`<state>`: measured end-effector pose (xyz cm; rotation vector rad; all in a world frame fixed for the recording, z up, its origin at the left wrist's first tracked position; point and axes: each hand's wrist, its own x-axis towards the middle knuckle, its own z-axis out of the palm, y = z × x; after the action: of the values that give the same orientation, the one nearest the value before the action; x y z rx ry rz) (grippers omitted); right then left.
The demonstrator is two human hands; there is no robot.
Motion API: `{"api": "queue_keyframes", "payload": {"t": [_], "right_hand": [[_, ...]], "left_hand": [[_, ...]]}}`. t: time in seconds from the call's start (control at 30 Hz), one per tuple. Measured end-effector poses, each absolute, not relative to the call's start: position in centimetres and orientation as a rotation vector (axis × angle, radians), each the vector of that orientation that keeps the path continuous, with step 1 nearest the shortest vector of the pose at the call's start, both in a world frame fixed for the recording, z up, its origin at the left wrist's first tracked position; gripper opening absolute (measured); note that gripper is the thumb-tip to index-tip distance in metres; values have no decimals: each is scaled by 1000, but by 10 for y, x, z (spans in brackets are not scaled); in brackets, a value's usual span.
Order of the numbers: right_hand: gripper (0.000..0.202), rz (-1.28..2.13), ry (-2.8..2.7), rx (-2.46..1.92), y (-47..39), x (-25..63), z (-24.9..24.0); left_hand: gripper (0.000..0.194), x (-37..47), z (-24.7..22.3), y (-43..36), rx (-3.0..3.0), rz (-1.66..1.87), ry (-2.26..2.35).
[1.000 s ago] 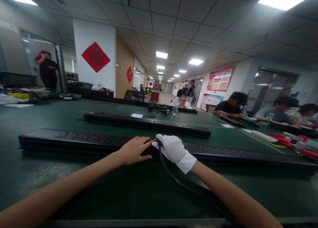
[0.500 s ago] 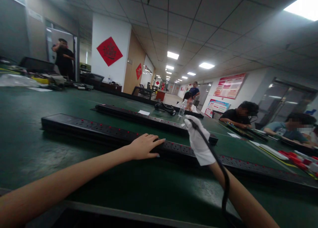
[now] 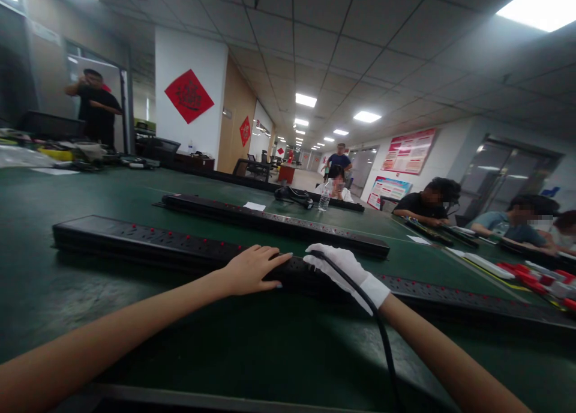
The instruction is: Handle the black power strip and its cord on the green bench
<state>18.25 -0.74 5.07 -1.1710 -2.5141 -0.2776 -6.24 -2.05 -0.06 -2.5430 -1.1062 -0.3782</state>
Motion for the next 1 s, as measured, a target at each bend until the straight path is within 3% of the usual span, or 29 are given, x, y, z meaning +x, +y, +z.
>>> {"api": "queue_keyframes", "payload": {"t": [0.23, 0.47, 1.0], "right_hand": [[38, -642, -2575, -1135, -23, 176, 42], [36, -457, -2536, -1188, -15, 182, 31], [41, -633, -2427, -1302, -8, 163, 27]], "left_hand": [[64, -62, 1, -21, -2562, -376, -1097], [63, -62, 3, -24, -2565, -361, -1108], [65, -61, 10, -22, -2631, -324, -1116]]}}
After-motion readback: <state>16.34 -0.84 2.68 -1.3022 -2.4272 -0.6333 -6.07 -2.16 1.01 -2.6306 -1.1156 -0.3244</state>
